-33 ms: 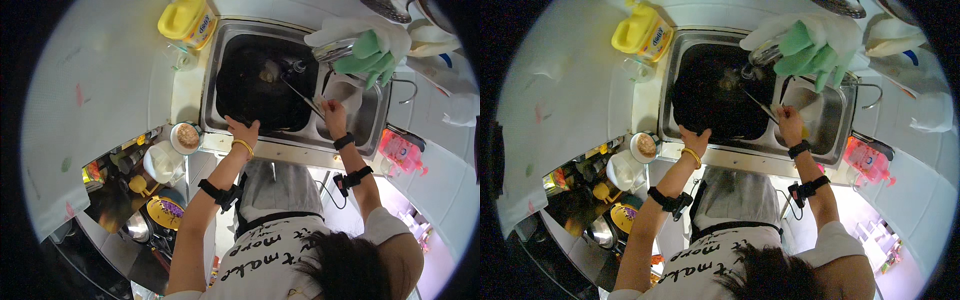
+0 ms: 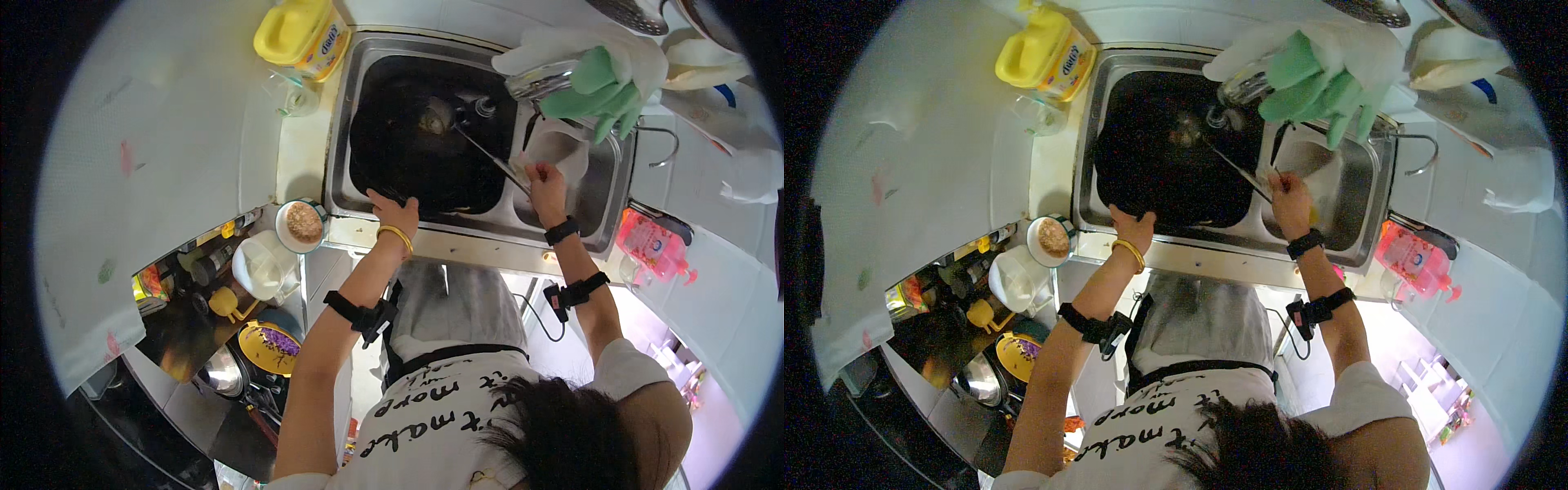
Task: Cook noodles and wash the pan in the kitchen.
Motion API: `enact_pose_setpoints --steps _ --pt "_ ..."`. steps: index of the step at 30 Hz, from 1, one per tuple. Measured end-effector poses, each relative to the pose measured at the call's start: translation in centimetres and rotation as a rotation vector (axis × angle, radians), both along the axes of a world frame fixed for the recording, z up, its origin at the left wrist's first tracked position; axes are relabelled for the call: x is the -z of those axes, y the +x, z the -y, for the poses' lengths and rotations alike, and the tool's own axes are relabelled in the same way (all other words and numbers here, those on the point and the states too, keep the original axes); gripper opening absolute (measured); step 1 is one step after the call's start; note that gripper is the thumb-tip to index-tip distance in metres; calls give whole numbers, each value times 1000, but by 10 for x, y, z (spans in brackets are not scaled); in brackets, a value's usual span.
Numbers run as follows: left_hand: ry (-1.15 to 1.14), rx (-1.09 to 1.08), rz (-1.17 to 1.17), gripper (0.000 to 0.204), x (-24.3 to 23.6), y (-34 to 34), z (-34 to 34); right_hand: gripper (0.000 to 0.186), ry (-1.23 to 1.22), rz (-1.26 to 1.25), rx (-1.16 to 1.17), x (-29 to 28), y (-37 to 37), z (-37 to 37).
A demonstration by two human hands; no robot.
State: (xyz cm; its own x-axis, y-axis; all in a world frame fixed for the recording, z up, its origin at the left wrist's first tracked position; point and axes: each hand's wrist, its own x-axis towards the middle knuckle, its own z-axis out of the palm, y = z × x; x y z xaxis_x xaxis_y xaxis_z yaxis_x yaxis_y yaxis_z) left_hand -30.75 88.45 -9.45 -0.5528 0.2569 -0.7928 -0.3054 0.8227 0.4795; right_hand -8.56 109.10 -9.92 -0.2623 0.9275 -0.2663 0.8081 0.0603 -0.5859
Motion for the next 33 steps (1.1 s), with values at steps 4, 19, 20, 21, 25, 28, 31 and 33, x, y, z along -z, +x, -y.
enact_pose_setpoints --steps 4,19,20,21,25,28,31,33 --pt "31 -67 12 99 0 -1 -5 31 -10 -266 -60 -59 -16 1" --pt "274 666 -1283 76 -155 -231 -84 27 -1028 -1609 317 -82 -298 33" --pt "242 733 -1288 77 -158 -240 -100 24 -1032 -1634 417 -85 -322 28" --pt "209 800 -1292 77 -161 -249 -114 21 -1021 -1667 381 -90 -343 23" --pt "145 896 -1275 77 -148 -283 -154 16 -1034 -1735 332 -83 -405 1" --pt "212 920 -1206 74 -129 -310 -155 16 -1049 -1758 334 -80 -428 -1" --pt "208 980 -1243 71 -124 -318 -155 18 -1064 -1777 373 -71 -433 -6" --pt "160 984 -1230 74 -121 -310 -161 18 -1104 -1783 389 -62 -434 -13"
